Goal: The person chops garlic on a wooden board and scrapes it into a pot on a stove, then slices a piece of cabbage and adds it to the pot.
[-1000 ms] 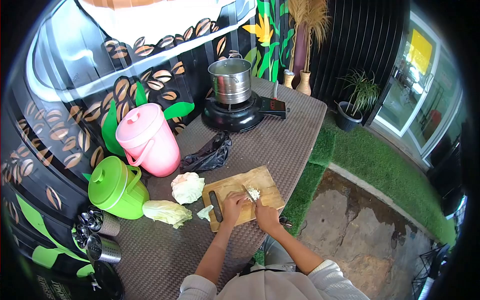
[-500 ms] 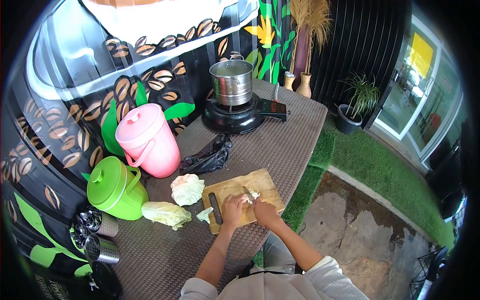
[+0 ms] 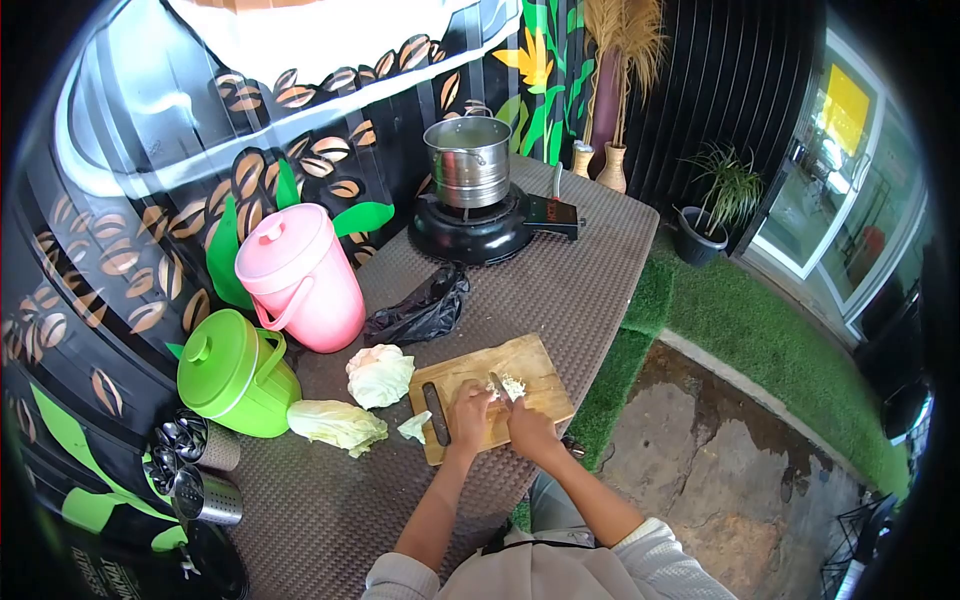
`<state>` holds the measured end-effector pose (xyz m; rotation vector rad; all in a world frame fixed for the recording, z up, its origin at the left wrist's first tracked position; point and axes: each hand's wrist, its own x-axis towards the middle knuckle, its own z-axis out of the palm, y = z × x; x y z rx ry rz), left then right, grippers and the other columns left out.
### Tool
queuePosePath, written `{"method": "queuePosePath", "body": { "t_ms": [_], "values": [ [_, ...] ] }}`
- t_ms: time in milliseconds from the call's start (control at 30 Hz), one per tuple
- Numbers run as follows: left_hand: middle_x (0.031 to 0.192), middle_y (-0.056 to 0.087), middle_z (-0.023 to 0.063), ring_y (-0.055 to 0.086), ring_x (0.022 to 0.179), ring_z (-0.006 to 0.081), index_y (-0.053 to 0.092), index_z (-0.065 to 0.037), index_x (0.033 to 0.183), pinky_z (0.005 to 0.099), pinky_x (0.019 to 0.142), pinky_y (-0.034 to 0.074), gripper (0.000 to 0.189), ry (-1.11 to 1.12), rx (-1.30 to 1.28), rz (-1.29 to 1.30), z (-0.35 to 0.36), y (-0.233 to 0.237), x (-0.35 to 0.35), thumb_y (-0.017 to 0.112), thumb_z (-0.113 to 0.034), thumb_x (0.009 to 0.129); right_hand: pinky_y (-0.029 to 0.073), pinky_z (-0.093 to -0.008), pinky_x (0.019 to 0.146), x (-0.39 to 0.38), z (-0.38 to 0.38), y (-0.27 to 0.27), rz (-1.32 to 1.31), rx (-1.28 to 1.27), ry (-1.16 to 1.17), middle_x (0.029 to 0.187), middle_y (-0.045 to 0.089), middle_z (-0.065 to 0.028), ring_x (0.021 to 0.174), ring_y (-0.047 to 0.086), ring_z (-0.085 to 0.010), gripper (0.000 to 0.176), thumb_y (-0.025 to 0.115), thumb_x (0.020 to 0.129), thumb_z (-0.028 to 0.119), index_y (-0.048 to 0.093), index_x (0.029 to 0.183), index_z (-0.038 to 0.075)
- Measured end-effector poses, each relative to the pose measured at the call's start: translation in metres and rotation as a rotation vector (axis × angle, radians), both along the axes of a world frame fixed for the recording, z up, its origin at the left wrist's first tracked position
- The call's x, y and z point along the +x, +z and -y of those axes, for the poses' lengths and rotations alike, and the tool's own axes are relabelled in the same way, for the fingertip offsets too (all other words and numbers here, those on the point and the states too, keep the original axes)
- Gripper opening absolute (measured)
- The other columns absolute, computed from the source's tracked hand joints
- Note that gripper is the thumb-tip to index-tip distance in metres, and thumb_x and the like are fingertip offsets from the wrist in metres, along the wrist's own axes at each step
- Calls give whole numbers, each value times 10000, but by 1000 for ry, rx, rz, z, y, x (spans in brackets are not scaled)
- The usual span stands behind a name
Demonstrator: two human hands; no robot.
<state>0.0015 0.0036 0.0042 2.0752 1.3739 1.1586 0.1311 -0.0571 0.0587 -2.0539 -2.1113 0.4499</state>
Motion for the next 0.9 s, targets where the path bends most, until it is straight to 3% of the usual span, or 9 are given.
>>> {"method": "queuePosePath", "body": {
  "t_ms": [67,167,300,367,500,567,633,833,900],
  "values": [
    [901,642,112,629,854,293,714,-24,896,368,748,501,144,-20,-49,33,-2,-9,0,610,-11,797,551,-429,609,-14,14,1,-68,-24,-154,733,658,-208,693,678,-359,238,500,879,126,436,1062,-13],
    [895,636,84,603,886,285,701,-37,867,374,776,489,141,-69,100,-73,-5,-7,-2,582,-31,790,552,-433,629,-25,23,-34,-6,-62,-202,764,657,-222,716,676,-370,255,507,883,146,431,1059,-22],
    [899,633,88,585,906,282,700,-27,903,380,789,485,174,-105,100,-95,1,4,-2,578,-4,781,555,-434,635,-11,5,-19,-64,-49,-184,762,659,-218,726,679,-365,273,510,880,147,431,1073,-31],
    [850,629,132,589,859,310,690,29,914,372,762,492,182,-82,163,-99,0,6,-1,603,55,756,555,-444,629,-2,-5,-16,-56,-19,-75,746,662,-214,715,681,-365,262,483,890,139,435,1086,-27],
    [820,632,134,585,847,294,695,17,911,368,767,491,184,10,73,36,-1,11,1,637,55,741,555,-453,620,-1,3,-2,36,82,124,734,663,-211,707,684,-361,241,479,884,124,438,1082,-7],
    [801,665,122,568,863,288,708,-15,890,375,765,472,145,38,-66,127,-4,5,-1,655,9,757,555,-463,625,-19,14,-16,-35,-60,-224,735,664,-211,704,686,-357,217,497,869,111,438,1051,9],
    [802,668,112,560,851,285,709,-18,870,371,761,467,136,42,-62,136,-12,-5,-1,674,0,740,557,-463,626,-22,18,-23,-55,-86,-257,724,663,-201,700,686,-360,221,512,855,97,437,1045,13],
    [799,676,78,532,828,274,714,-35,822,363,754,448,107,-6,16,73,-12,-1,-3,698,-15,718,556,-440,595,-2,-3,1,-75,-7,-70,731,659,-207,702,685,-353,200,510,856,95,447,1016,-6],
    [797,678,71,528,830,271,716,-39,813,359,757,444,100,10,24,55,-10,0,-3,694,-13,719,565,-396,613,-1,-6,3,50,7,11,737,676,-168,729,700,-298,191,498,883,133,460,1018,3]
  ]
}}
